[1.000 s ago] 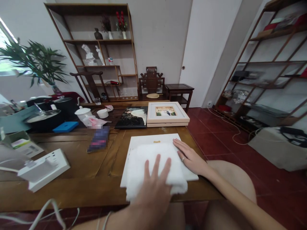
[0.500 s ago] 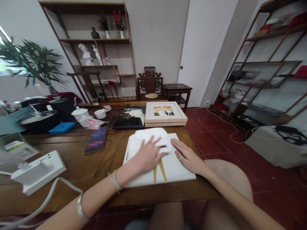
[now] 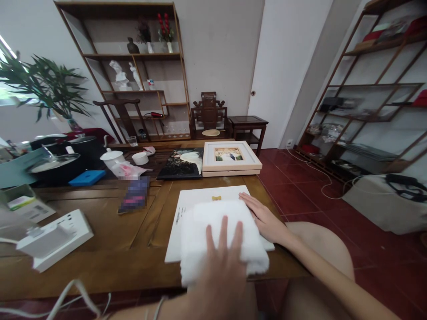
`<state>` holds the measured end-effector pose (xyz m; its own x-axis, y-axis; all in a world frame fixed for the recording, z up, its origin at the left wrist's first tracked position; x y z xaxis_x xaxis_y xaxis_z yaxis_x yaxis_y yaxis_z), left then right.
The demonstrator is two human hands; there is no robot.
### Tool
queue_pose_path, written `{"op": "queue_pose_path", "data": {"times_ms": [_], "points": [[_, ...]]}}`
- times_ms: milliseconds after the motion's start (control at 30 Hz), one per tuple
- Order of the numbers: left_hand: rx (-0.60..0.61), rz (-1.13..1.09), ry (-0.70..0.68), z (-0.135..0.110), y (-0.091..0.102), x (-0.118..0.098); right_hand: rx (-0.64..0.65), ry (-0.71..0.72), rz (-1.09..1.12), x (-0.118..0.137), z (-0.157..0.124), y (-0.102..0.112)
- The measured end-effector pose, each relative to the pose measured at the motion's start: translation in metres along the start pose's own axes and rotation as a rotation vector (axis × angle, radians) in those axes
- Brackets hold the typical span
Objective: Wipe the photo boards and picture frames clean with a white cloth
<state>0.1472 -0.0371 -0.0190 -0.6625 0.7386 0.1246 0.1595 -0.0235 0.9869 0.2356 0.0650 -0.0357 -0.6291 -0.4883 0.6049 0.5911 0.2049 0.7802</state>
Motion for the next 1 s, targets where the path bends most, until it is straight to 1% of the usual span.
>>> {"op": "queue_pose_path", "data": {"times_ms": [67, 100, 167, 200, 267, 367, 433, 500, 567, 633, 700, 767, 833, 900, 1000], "points": [[-0.021, -0.010, -0.048, -0.013, 0.001, -0.016, 0.005, -0.009, 0.010, -0.002, -0.001, -0.001], [-0.018, -0.021, -0.060, -0.016, 0.002, -0.019, 0.003, -0.009, 0.015, -0.003, -0.001, -0.001], [0.026, -0.061, -0.061, -0.014, 0.003, -0.015, -0.004, -0.004, 0.023, -0.004, -0.002, -0.001], [0.057, -0.087, -0.043, -0.010, 0.003, -0.008, -0.006, -0.001, 0.023, -0.004, -0.002, -0.001], [0.097, -0.123, 0.018, 0.002, 0.005, 0.013, -0.010, 0.006, 0.012, -0.003, -0.001, -0.001], [0.116, -0.125, 0.125, 0.028, 0.012, 0.049, -0.022, 0.012, -0.014, 0.001, 0.000, 0.001], [0.139, -0.147, 0.172, 0.046, 0.017, 0.069, -0.016, 0.009, -0.030, 0.003, 0.001, 0.001], [0.175, -0.208, 0.213, 0.063, 0.023, 0.085, 0.004, 0.002, -0.050, 0.004, 0.002, 0.000], [0.203, -0.262, 0.240, 0.078, 0.031, 0.096, 0.016, -0.014, -0.070, 0.004, 0.002, 0.000], [0.201, -0.280, 0.232, 0.093, 0.041, 0.100, 0.010, -0.023, -0.082, 0.004, 0.003, 0.001], [0.188, -0.286, 0.185, 0.105, 0.050, 0.095, -0.009, -0.009, -0.084, 0.007, 0.002, 0.003], [0.176, -0.290, 0.143, 0.115, 0.054, 0.089, -0.019, 0.018, -0.082, 0.012, 0.002, 0.005], [0.161, -0.281, 0.130, 0.120, 0.054, 0.086, -0.019, 0.033, -0.080, 0.015, 0.002, 0.006], [0.139, -0.260, 0.148, 0.120, 0.049, 0.088, -0.017, 0.028, -0.075, 0.014, 0.002, 0.006], [0.098, -0.219, 0.208, 0.110, 0.039, 0.099, -0.017, -0.004, -0.056, 0.007, 0.001, 0.003]]}}
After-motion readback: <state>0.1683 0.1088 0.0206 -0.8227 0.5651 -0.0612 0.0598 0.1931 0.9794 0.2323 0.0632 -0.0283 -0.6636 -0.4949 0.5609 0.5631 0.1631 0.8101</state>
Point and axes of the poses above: each hand's wrist, its own z-axis towards the middle knuckle, its own y-axis out of the back of the hand, x = y × z, the point moved 10 cm from there along z, towards the middle knuckle, and after that the axes turned 15 degrees about x, right-handed, at the moved point
